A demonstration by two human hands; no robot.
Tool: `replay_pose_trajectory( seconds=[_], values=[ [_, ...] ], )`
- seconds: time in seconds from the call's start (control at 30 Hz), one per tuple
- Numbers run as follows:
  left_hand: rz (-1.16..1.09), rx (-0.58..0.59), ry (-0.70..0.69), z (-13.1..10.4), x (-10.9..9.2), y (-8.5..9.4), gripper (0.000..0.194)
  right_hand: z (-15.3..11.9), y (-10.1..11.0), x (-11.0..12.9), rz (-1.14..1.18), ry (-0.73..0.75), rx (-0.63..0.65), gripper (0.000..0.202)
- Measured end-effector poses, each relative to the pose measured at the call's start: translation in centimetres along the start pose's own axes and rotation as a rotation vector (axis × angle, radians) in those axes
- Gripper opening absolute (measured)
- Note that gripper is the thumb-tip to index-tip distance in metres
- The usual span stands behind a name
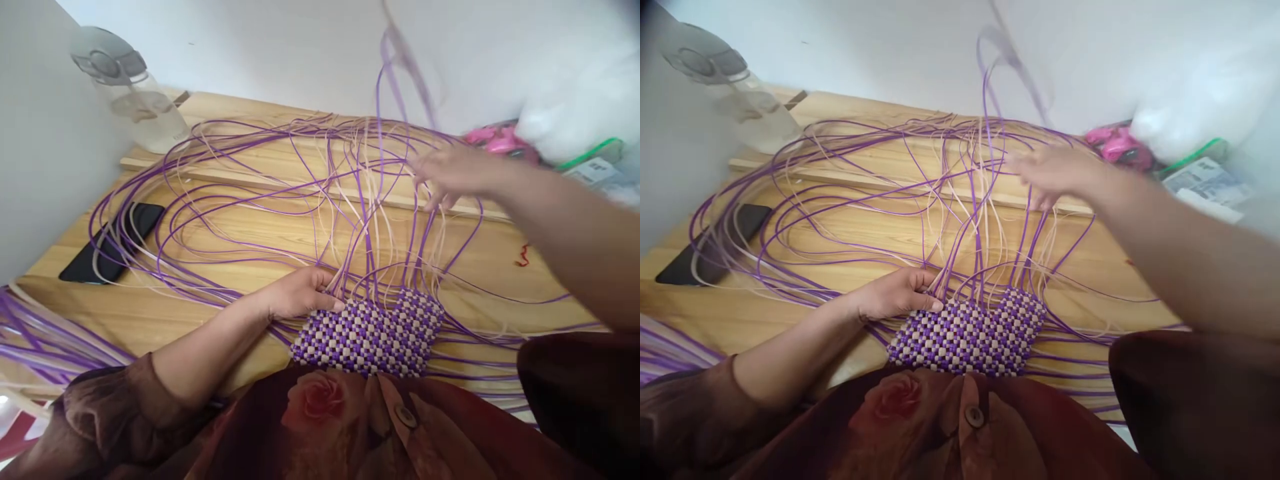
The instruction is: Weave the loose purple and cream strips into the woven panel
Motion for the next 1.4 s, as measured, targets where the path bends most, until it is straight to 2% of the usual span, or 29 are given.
replay_pose_trajectory(
  seconds=[0.07,0.17,0.27,0.4,0.5,0.63,0.7,0.83,0.93,1.0,1.07,1.2,1.3,1.33,1.4],
  values=[
    [-0.012,-0.002,-0.007,0.0,-0.2,-0.1,0.030,-3.6,-3.4,1.8,0.060,0.145,0.122,0.043],
    [0.016,-0.011,0.002,0.0,-0.4,0.0,0.029,-10.3,-7.9,4.7,0.277,0.416,0.255,0.028],
    [0.046,-0.034,0.011,-0.1,-0.4,0.2,0.028,-14.2,-10.8,6.1,0.357,0.550,0.182,0.025],
    [0.010,-0.097,-0.006,-0.2,-0.2,0.5,0.026,-14.5,-12.9,6.0,0.393,0.560,0.049,0.026],
    [0.001,-0.114,-0.012,-0.1,-0.3,0.5,0.027,-14.3,-12.3,5.6,0.327,0.595,-0.124,0.024],
    [0.030,-0.080,0.007,-0.2,-0.7,0.2,0.027,-15.1,-10.5,5.7,0.069,0.710,-0.325,0.020],
    [0.029,-0.089,0.026,-0.3,-0.8,0.1,0.026,-15.0,-9.9,5.3,-0.024,0.688,-0.340,0.020],
    [0.018,-0.110,0.044,-0.4,-0.8,0.2,0.031,-13.5,-9.3,3.1,-0.164,0.517,-0.310,0.024],
    [-0.012,-0.086,0.038,-0.5,-0.9,-0.2,0.032,-13.7,-9.1,2.2,-0.170,0.464,-0.277,0.022],
    [-0.011,-0.079,0.028,-0.6,-1.0,-0.4,0.028,-14.4,-9.2,2.4,-0.087,0.419,-0.186,0.025],
    [0.032,-0.099,-0.005,-0.6,-1.3,-0.4,0.023,-15.4,-9.8,3.0,0.028,0.344,-0.041,0.027],
    [0.104,-0.110,-0.072,-0.8,-1.8,-0.5,0.023,-17.4,-11.8,4.8,0.316,0.188,0.362,0.029],
    [0.083,-0.118,-0.035,-0.9,-1.4,-0.4,0.026,-18.5,-13.7,5.6,0.597,-0.012,0.731,0.033],
    [0.066,-0.128,-0.014,-0.9,-1.2,-0.4,0.026,-18.8,-14.2,5.7,0.691,-0.085,0.819,0.036],
    [0.028,-0.148,0.016,-1.0,-0.8,-0.3,0.028,-19.2,-14.8,6.0,0.853,-0.210,0.915,0.045]
  ],
)
Point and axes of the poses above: each hand's wrist, its own z-axis towards the middle knuckle, its own y-axis out of the back of the hand, x = y × z, the point moved 7 cm from there along z, towards the middle knuckle, and after that the axes turned 11 degrees about -y, right-handed, at the moved point
